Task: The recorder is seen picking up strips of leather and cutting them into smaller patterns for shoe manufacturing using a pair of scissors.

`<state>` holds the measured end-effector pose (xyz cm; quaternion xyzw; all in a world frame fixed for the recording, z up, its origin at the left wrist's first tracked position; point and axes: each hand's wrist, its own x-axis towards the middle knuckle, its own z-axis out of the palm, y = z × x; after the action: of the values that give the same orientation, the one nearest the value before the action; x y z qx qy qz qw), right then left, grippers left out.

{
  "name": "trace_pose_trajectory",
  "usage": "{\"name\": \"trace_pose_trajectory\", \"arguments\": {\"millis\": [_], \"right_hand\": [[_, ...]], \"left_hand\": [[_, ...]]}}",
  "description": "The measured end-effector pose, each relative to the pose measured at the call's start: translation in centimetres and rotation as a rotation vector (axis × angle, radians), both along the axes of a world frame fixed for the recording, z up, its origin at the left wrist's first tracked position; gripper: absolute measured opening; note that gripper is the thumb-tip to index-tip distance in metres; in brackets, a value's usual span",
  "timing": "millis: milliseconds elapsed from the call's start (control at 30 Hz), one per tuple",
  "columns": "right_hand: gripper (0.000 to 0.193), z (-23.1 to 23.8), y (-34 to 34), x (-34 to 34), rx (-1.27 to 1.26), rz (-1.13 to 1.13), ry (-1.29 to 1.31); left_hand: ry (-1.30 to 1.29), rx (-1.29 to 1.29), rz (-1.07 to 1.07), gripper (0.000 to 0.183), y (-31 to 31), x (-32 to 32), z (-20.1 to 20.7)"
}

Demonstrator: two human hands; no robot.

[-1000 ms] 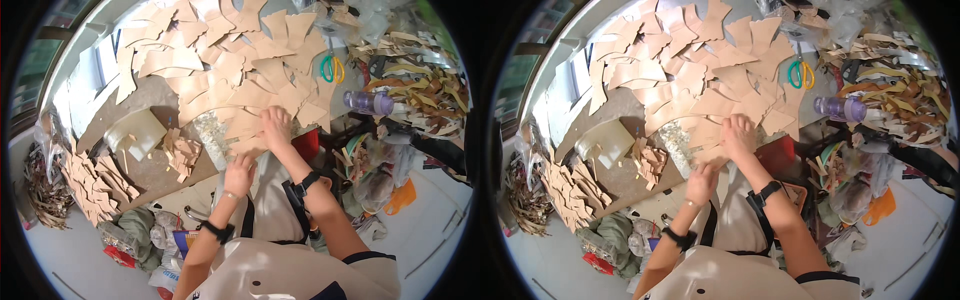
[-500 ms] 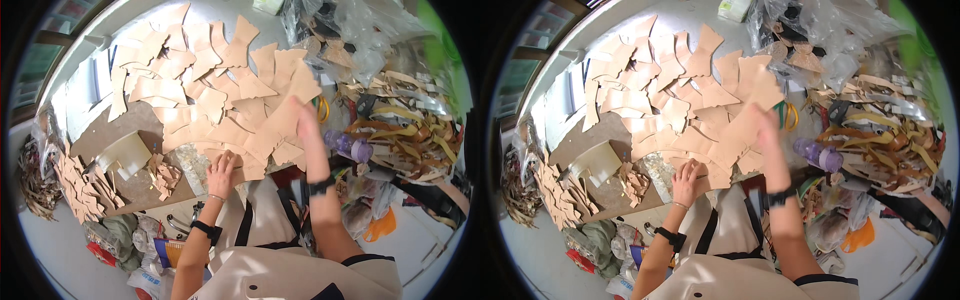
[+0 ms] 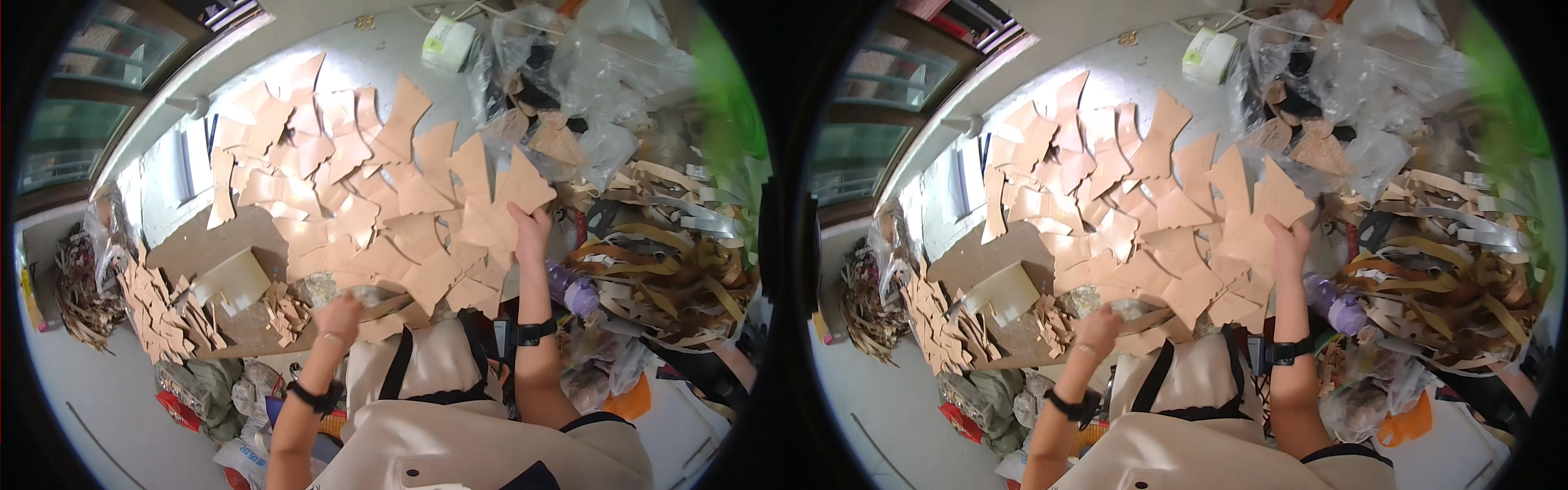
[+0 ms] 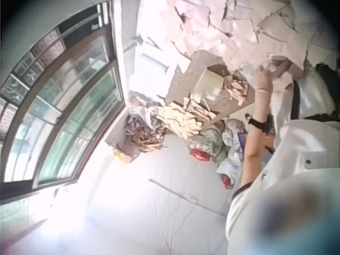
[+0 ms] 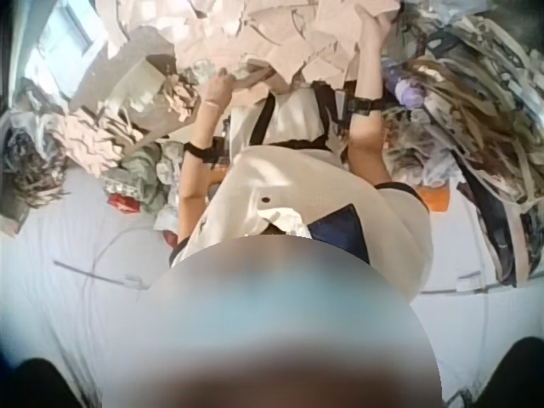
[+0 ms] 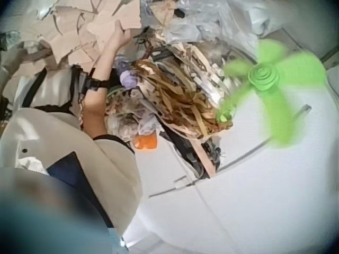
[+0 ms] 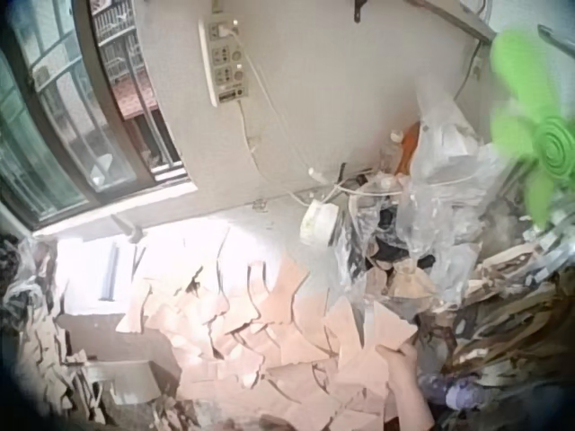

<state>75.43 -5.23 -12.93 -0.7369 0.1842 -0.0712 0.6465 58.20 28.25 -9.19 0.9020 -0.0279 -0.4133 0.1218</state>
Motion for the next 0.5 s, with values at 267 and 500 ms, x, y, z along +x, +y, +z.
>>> {"name": "trace_pose_trajectory", "arguments": {"millis": [267, 500], "right_hand": [[0.042, 3.3, -1.5, 2.0, 0.567, -0.137, 0.337], [0.035, 1.8, -0.3, 1.9, 0.265, 0.021, 0.395]], "left_hand": [[-0.259, -0.478, 0.75, 0.027, 1.7, 16.4, 6.5], [-0.6, -0.363, 0.612, 0.026, -5.5, 31.3, -10.6]]}}
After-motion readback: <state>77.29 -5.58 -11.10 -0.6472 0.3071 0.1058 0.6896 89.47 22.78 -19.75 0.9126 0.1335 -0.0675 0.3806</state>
